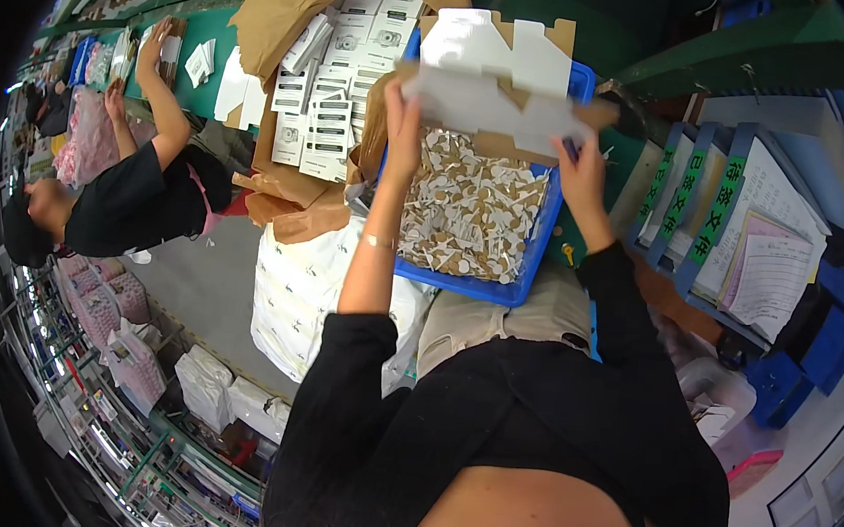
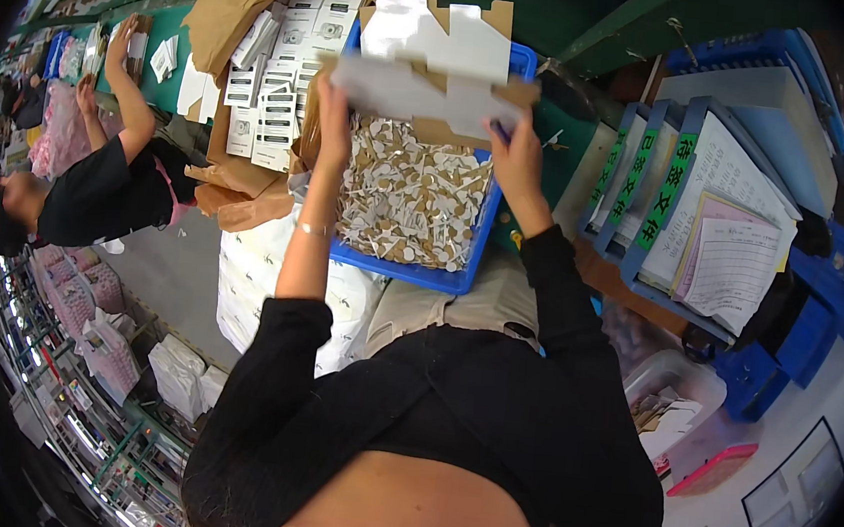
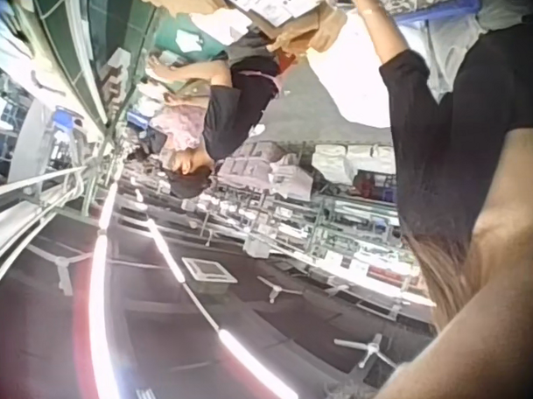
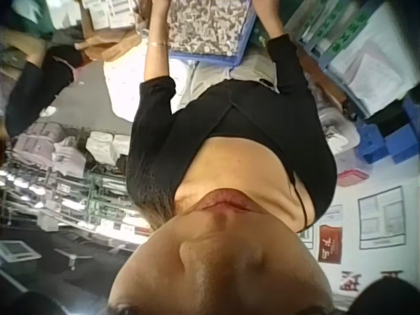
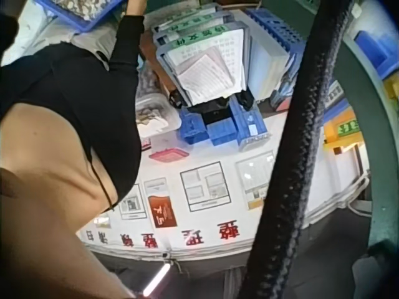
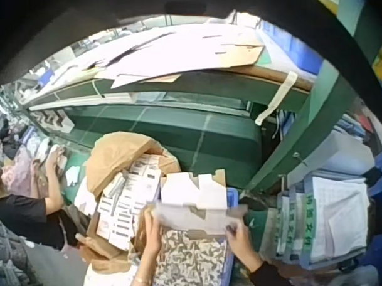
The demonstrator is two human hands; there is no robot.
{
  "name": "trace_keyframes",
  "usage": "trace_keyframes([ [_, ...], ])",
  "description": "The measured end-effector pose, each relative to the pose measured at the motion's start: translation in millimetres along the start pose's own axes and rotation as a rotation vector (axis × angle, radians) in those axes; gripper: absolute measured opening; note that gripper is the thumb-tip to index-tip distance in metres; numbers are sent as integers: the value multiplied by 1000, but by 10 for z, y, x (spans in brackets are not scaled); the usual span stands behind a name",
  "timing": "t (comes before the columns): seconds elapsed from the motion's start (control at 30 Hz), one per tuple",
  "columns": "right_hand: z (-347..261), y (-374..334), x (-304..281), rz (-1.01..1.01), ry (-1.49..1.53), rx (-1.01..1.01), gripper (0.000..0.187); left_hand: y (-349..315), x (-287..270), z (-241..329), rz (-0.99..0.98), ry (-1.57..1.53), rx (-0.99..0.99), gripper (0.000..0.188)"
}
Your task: Marking cardboard packaging materials with a pen and stacking them for assembly.
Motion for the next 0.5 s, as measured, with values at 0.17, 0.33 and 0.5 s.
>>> trace_keyframes([
  [0.17,14,781,321,77,-409,36,36,799,92,-415,58,686,-80,57],
  [0.33,154,985,359,156,-302,393,38,899,259,-342,138,775,-8,58],
  [0.5,174,717,362,95,-113,189,37,691,99,-368,44,135,-56,64],
])
Point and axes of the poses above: each hand's wrist, its own y-axis towards the middle knuckle, its own x-axis out of the palm, z = x × y, the point moved 4 cm from there along y, towards the middle knuckle, and after that the axes turned 15 degrees about y, right-handed, at the moved point
